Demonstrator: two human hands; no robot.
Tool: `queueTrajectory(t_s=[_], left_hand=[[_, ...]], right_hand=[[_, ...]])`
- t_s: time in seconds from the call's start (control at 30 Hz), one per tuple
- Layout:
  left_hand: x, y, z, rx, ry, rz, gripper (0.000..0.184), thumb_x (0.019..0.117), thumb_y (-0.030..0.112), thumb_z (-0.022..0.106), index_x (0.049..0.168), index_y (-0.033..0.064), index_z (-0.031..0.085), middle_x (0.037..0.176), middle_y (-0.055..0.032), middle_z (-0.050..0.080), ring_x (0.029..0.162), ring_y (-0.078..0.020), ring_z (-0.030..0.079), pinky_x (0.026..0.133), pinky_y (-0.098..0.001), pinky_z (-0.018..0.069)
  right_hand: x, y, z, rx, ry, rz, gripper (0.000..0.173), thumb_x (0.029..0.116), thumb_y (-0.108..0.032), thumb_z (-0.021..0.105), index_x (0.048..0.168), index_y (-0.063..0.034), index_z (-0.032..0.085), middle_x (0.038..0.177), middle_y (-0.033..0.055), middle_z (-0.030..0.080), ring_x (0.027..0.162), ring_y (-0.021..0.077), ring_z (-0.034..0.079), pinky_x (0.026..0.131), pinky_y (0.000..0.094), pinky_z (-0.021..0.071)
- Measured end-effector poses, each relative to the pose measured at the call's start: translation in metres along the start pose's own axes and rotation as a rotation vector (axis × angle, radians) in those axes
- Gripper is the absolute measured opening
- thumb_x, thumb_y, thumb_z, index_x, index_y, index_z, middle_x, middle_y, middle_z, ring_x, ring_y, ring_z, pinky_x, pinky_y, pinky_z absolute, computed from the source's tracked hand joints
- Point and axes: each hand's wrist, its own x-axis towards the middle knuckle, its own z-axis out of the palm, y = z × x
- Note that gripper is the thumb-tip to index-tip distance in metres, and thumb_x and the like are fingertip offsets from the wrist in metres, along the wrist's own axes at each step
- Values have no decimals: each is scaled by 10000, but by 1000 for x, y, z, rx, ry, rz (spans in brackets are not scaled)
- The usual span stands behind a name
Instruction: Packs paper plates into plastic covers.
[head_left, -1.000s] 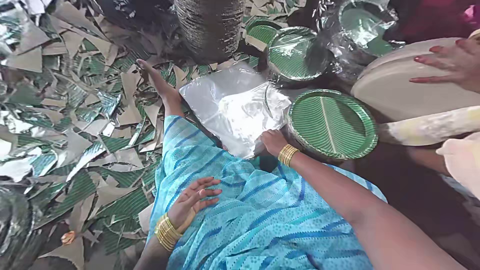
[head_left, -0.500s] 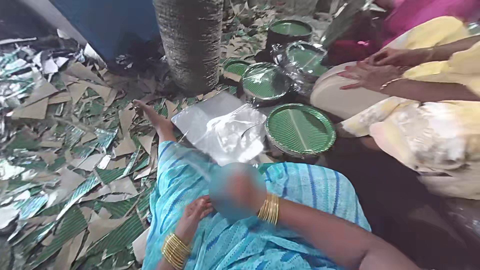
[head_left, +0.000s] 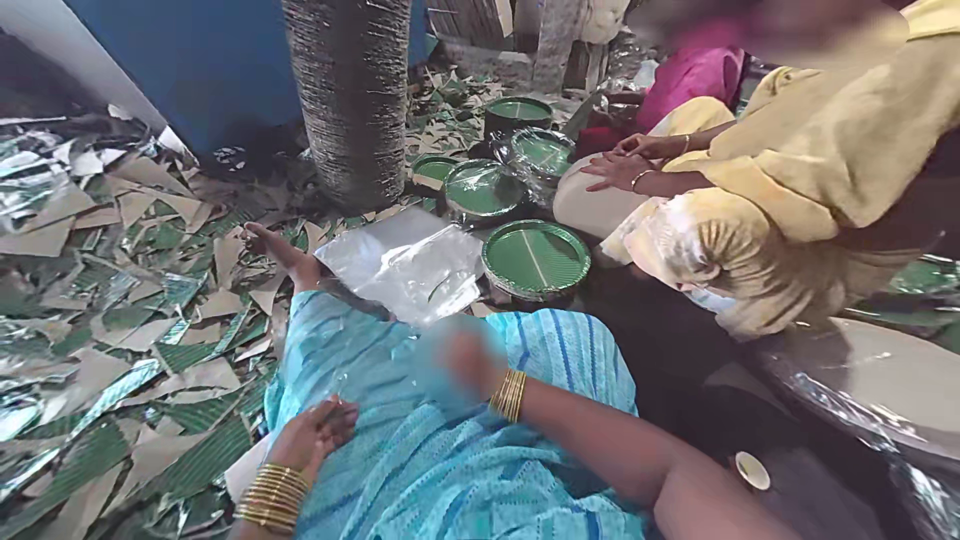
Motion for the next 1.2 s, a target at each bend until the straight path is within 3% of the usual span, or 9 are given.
queueTrajectory(t_s=[0.23,0.4,0.57,0.63,0.73,0.87,1.0,1.13,1.2], left_hand=[[-31,-1,-20,-30,100,33,166,1073,167,473,1037,34,566,748,-40,657,630,-112,666,594,-248,568],[-56,-6,-1,-82,-107,75,256,1104,150,341,986,62,551,744,-32,710,600,-86,669,560,-213,555],[-70,-22,16,721,-210,247,251,1064,122,491,1039,-80,638,863,-88,703,733,-117,656,731,-301,554],[-79,-25,18,1074,-289,368,332,1010,183,629,1033,-141,696,988,-283,708,964,-366,685,932,-542,512],[-92,-19,19,1297,-388,507,383,989,221,657,1028,-158,701,1037,-351,691,1042,-483,670,989,-611,478],[-92,-21,7,1222,-421,601,333,952,152,679,1041,-170,674,995,-338,683,947,-460,676,919,-611,509],[-92,-35,6,1065,-504,773,288,900,57,685,1068,-177,685,1011,-337,704,976,-452,695,938,-586,520],[-87,-39,8,898,-415,631,226,900,60,671,1035,-119,690,1013,-229,705,931,-267,677,886,-446,543],[-83,-36,-1,771,-346,493,334,948,52,621,1246,-99,639,1067,-208,711,944,-227,681,895,-415,542]], right_hand=[[-35,-37,-17,77,73,-85,223,998,-100,575,1051,-4,769,1070,165,756,1093,344,697,1010,549,481],[-31,-53,-3,149,23,-25,511,980,-205,679,1456,-56,570,1498,172,557,1377,364,533,1128,583,396],[-21,-53,2,137,124,-109,790,833,-122,814,1545,-108,473,1606,149,436,1408,372,489,1092,599,408],[-24,-56,-1,152,0,-179,836,787,-58,833,1541,-158,487,1538,99,533,1458,344,436,1165,628,314],[-27,-54,0,202,-190,-171,569,842,12,743,1391,-105,649,1232,182,711,1313,382,564,1170,636,273],[-31,-45,-1,161,-205,-173,245,860,-60,752,1103,-39,764,1243,219,669,1295,410,552,1109,656,341],[-23,-67,-13,250,-365,-112,780,798,-79,850,1501,-78,515,1572,205,456,1515,390,339,1205,704,170],[-21,-69,-5,332,-317,-84,604,790,-15,814,1367,-11,634,1286,237,676,1267,419,586,1144,659,301],[-22,-61,-8,324,-216,-76,501,825,-80,787,1301,17,664,1184,234,704,1181,409,627,1093,635,371]])
